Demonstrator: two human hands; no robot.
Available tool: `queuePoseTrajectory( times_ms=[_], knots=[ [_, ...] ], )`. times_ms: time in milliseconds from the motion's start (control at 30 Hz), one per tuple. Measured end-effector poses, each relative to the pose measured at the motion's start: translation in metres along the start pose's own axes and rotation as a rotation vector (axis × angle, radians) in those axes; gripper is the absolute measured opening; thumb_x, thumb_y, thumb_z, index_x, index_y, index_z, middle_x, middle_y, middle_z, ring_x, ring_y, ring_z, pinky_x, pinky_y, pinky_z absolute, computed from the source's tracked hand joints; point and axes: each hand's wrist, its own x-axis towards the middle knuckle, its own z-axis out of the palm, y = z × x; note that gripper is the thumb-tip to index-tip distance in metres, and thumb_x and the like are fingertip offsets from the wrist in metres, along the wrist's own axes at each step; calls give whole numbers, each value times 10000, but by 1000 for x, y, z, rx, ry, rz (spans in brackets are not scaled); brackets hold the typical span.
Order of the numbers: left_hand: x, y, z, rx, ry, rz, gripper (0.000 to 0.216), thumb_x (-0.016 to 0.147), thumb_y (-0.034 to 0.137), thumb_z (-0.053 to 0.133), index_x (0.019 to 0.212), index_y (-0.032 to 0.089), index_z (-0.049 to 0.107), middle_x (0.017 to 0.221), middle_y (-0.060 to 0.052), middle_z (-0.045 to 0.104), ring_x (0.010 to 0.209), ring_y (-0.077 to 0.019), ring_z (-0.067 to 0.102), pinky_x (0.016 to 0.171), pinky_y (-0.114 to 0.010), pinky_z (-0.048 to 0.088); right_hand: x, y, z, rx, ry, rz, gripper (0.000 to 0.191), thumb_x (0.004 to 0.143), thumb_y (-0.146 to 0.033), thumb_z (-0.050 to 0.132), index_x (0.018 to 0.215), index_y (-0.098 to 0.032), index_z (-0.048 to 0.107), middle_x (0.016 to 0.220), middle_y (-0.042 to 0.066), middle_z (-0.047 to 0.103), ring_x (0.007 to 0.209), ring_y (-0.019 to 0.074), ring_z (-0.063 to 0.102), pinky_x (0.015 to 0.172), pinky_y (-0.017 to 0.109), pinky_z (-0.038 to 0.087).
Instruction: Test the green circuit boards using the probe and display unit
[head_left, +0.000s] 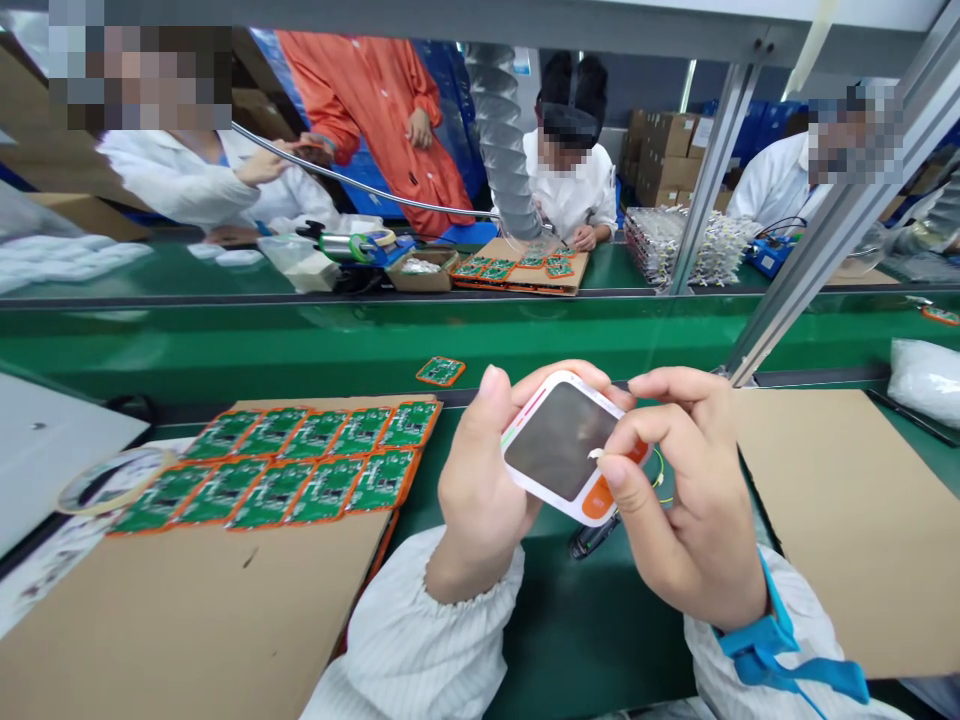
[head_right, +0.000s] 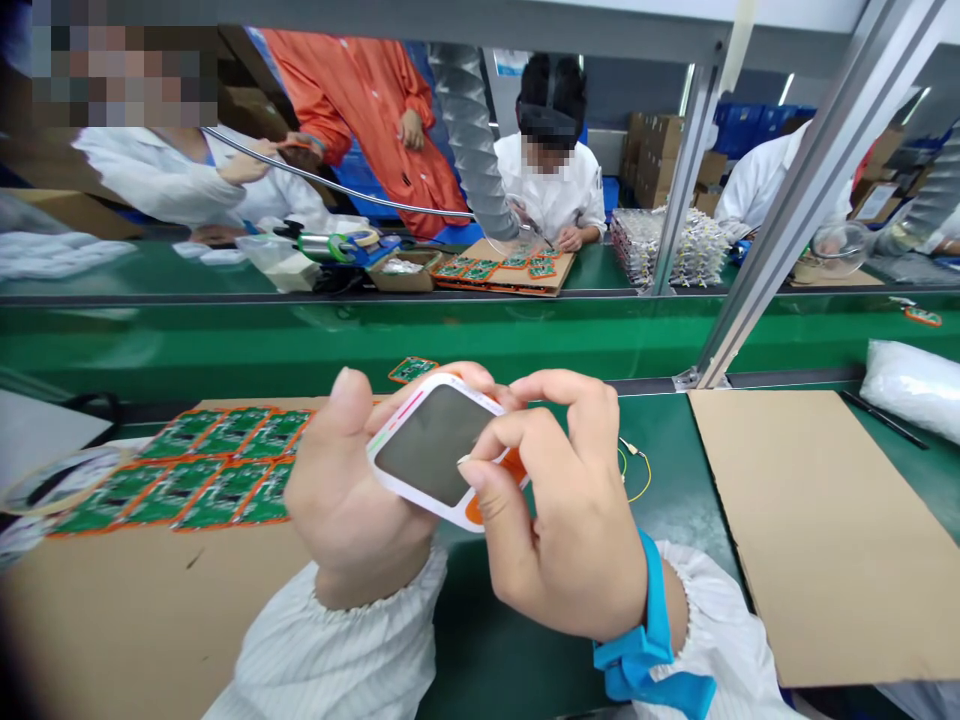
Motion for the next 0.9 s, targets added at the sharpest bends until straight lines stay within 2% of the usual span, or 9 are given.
queuePoseTrajectory(
  times_ms=[200, 433, 567, 733, 900],
  knots=[
    [2, -2, -1, -6, -18, -39, 532, 823, 634, 444, 850, 149, 662, 746, -96, 667, 694, -229, 656, 631, -341, 533, 1, 2, 1, 35, -6, 4, 88, 852, -165, 483, 791, -199, 537, 912, 75, 485, 1055, 237, 503, 808, 397, 481],
    [1, -3, -2, -10, -44, -66, 556, 827, 649, 426, 896, 151, 664, 720, -90, 660, 654, -218, 651, 564, -313, 520, 1, 2, 2, 4, 3, 37, 78, 856, -190, 488, 798, -195, 541, 967, 84, 482, 1062, 242, 498, 840, 427, 469],
    [3, -9, 0, 20, -27, -35, 585, 830, 681, 391, 924, 164, 647, 827, -106, 683, 789, -253, 672, 623, -339, 546, 3, 3, 2, -13, 8, 45, 87, 862, -200, 482, 802, -195, 545, 990, 89, 482, 1054, 243, 504, 866, 440, 456],
    [8, -24, 5, -37, 48, 163, 493, 878, 619, 385, 1030, 210, 615, 1093, -93, 660, 966, -239, 651, 816, -383, 552, 4, 5, 1, -50, 72, 52, 88, 864, -207, 484, 808, -195, 551, 1006, 92, 476, 1062, 246, 493, 882, 448, 442],
    [7, -33, 10, -10, 138, 182, 461, 856, 638, 416, 1049, 258, 593, 1158, -79, 638, 1011, -257, 638, 769, -382, 567, 2, 4, 0, -62, 74, 79, 89, 865, -218, 488, 819, -191, 560, 1038, 95, 466, 1048, 241, 491, 871, 438, 441]
  ],
)
